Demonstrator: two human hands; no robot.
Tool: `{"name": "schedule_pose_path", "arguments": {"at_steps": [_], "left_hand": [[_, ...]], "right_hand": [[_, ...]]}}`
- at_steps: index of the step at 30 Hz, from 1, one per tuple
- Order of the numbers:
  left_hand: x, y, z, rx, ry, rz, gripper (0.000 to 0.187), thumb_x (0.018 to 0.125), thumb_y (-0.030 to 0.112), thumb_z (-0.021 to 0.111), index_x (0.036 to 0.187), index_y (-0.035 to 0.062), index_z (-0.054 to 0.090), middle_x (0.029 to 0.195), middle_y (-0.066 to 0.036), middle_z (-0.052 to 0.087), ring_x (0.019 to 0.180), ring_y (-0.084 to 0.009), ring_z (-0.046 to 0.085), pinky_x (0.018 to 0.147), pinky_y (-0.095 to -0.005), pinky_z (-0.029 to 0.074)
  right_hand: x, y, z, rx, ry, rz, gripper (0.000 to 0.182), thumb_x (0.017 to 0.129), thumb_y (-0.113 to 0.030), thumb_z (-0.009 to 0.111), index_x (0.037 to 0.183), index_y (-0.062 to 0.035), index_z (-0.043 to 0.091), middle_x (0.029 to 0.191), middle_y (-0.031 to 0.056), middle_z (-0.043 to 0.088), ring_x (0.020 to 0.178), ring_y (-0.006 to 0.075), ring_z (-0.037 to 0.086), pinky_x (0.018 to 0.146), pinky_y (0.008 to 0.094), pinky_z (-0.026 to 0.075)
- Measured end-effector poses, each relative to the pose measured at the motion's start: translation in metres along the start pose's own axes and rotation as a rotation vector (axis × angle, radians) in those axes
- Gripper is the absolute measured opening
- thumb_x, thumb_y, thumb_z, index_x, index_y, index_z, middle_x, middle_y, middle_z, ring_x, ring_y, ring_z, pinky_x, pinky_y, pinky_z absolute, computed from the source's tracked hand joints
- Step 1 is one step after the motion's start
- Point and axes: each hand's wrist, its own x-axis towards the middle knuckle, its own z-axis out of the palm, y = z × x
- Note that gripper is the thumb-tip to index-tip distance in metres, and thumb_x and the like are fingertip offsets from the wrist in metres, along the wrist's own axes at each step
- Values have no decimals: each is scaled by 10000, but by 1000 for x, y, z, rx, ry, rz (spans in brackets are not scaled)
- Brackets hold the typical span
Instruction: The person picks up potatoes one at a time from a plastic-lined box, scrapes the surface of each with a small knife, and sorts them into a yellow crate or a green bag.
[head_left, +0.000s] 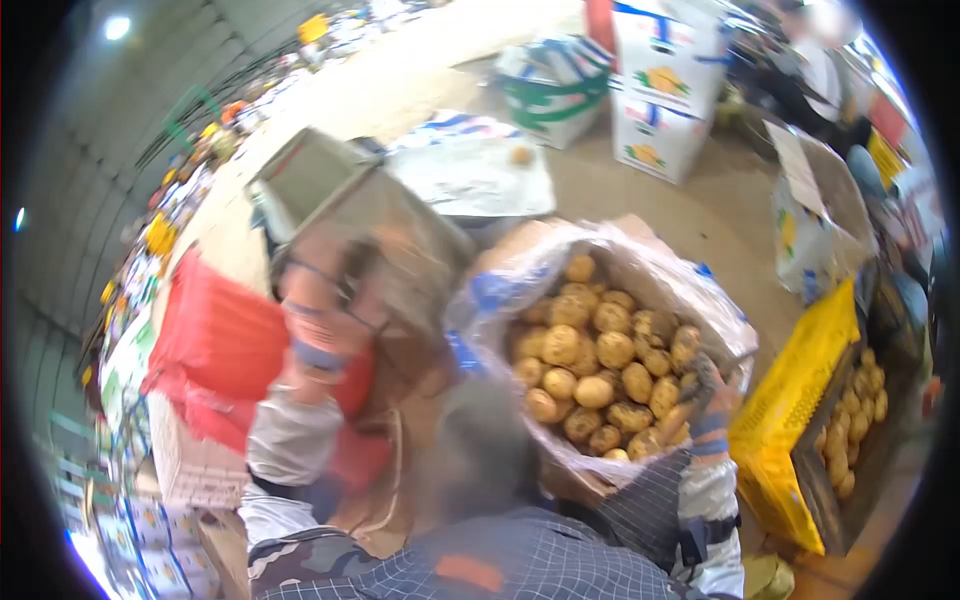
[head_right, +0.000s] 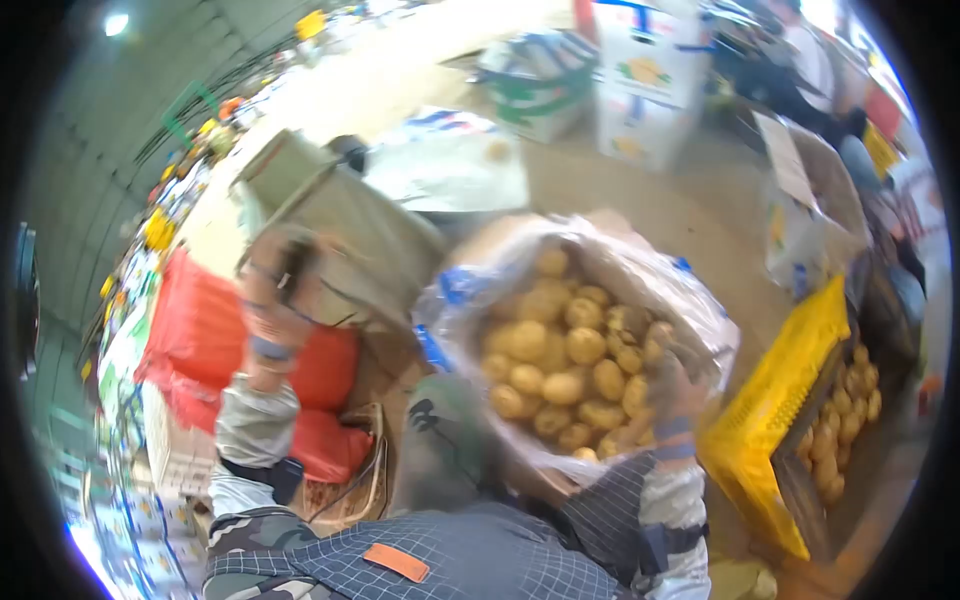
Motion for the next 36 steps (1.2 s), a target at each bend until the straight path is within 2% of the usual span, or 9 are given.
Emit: {"name": "schedule_pose_path", "arguments": {"at_steps": [7, 8, 9, 15, 20, 24, 26, 28, 36], "left_hand": [[-50, -268, -251, 1303, 403, -415, 440, 980, 352, 567, 1243, 7, 645, 1138, -184, 715, 1037, -311, 690, 906, -407, 525], [-65, -283, -271, 952, -34, -1049, 501, 990, 367, 510, 1382, 61, 573, 1381, -209, 591, 1262, -384, 567, 1053, -448, 448], [-144, -401, -302, 1240, -498, -1031, 542, 992, 334, 514, 1487, 117, 469, 1527, -178, 453, 1371, -389, 457, 1149, -448, 355], [-171, -338, -297, 1351, -674, -1012, 514, 995, 308, 527, 1468, 110, 494, 1502, -178, 482, 1363, -377, 470, 1153, -456, 346], [-95, -263, -233, 1380, -227, -341, 492, 997, 287, 538, 1453, 105, 516, 1482, -178, 505, 1355, -366, 482, 1156, -463, 339], [9, -103, -141, 649, -18, 94, 485, 981, 170, 578, 1440, 32, 502, 1474, -149, 520, 1356, -351, 476, 1166, -451, 329], [24, -46, -88, 306, -84, 190, 459, 928, 91, 631, 1373, 7, 555, 1377, -178, 587, 1275, -327, 549, 1086, -443, 412], [27, -3, -25, 178, -353, 280, 529, 798, 83, 696, 1319, 39, 609, 1323, -194, 615, 1208, -399, 579, 1054, -445, 444], [23, 70, 255, -118, -798, 247, 531, 786, 233, 729, 1262, 31, 609, 1340, -204, 575, 1258, -380, 525, 1079, -454, 419]], "right_hand": [[-19, -27, 9, 12, -149, 0, 199, 929, -139, 684, 1113, -65, 694, 792, -6, 638, 596, 61, 528, 496, 218, 418], [-16, -18, 6, 12, -130, 8, 200, 927, -140, 689, 1112, -63, 697, 805, -4, 647, 602, 61, 534, 499, 221, 422], [-6, 1, 0, 13, -94, 12, 202, 925, -140, 693, 1112, -62, 700, 818, -1, 657, 608, 62, 539, 502, 224, 426], [-33, -28, 7, 6, -32, 5, 161, 916, -106, 713, 1060, -36, 698, 784, 39, 689, 506, 118, 562, 427, 261, 440], [-23, -13, 4, 90, -204, 149, 201, 915, -156, 730, 1078, -37, 719, 766, 30, 696, 564, 94, 582, 478, 254, 446], [-8, -13, 10, -165, -309, 137, 243, 908, -137, 727, 1102, 4, 687, 881, 140, 732, 722, 253, 700, 664, 357, 569], [16, 1, 5, -831, -172, -457, 350, 900, -216, 711, 1197, -35, 671, 971, 163, 732, 886, 292, 695, 811, 397, 554], [38, -30, 9, -1032, -155, -511, 456, 889, -306, 686, 1271, -61, 644, 1108, 196, 703, 1064, 344, 653, 952, 434, 508], [103, -80, -13, -1484, -253, 114, 531, 964, -432, 516, 1373, -98, 567, 1373, 160, 607, 1285, 316, 566, 1107, 407, 420]]}}
